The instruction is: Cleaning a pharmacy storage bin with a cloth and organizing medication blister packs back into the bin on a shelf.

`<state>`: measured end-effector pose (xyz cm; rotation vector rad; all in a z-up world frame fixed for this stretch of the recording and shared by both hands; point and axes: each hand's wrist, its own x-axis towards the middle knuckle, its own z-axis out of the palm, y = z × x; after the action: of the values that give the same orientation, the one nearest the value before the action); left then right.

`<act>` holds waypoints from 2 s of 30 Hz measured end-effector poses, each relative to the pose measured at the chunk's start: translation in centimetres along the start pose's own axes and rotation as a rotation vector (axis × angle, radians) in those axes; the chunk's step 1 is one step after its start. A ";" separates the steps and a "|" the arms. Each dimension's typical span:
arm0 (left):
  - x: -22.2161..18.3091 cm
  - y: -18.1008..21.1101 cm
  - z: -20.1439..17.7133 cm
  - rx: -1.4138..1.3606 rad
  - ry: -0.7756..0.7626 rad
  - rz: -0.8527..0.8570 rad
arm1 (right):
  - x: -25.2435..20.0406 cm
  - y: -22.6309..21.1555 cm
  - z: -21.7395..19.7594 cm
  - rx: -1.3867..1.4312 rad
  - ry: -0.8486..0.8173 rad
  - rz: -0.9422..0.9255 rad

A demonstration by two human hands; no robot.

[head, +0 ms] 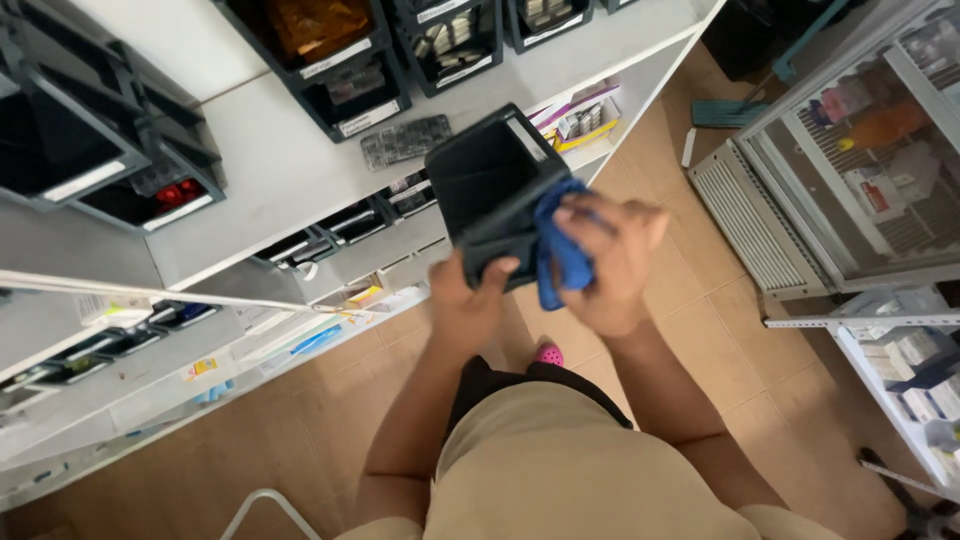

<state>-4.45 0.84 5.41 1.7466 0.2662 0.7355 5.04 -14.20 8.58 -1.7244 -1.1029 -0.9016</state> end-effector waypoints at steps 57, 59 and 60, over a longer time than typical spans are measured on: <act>0.6 9.2 -14.6 1.202 -0.302 0.525 | 4.7 -0.9 5.8 0.396 -0.633 0.158; 1.6 9.3 -17.3 1.215 -0.220 0.551 | 3.8 -2.2 7.8 0.447 -0.606 0.177; 2.2 9.2 -18.6 1.216 -0.135 0.570 | 3.4 -2.7 8.7 0.492 -0.590 0.195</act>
<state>-15.71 13.79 17.28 3.0954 0.1062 0.9275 4.67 -4.50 9.28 -1.6650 -1.3580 0.0311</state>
